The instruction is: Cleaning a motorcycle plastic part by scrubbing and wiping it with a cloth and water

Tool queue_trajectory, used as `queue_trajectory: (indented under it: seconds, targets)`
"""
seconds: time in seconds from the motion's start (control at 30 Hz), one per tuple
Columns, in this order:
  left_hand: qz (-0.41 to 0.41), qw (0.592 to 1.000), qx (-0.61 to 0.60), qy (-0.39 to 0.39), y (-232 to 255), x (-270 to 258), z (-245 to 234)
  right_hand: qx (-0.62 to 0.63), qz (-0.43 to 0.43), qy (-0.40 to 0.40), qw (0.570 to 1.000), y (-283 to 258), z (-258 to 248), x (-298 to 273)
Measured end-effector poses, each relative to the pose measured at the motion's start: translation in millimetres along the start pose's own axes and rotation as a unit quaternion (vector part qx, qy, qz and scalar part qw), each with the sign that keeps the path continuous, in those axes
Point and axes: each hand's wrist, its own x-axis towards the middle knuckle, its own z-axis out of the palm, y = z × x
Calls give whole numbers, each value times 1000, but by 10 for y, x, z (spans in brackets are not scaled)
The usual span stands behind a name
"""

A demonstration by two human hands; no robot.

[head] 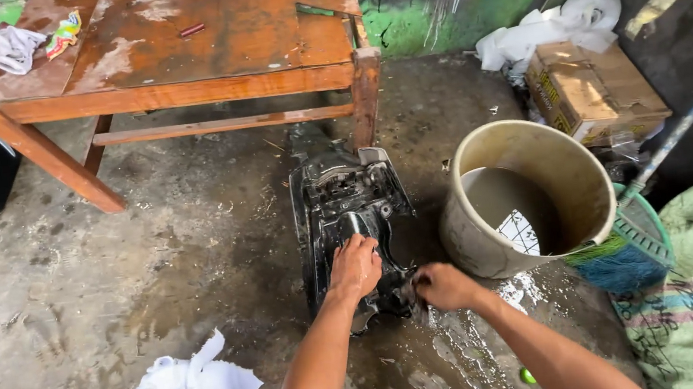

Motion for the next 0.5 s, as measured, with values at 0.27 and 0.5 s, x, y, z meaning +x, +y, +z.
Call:
queue_trajectory:
  seconds: [0.27,0.5]
  targets:
    - [-122,952,-1,-281,856,-28,-667,-214,-71,-215,950,220,-77,-102]
    - [-108,986,-4,-130,434,42,107,287,-112,99,946,-41,-1166,113]
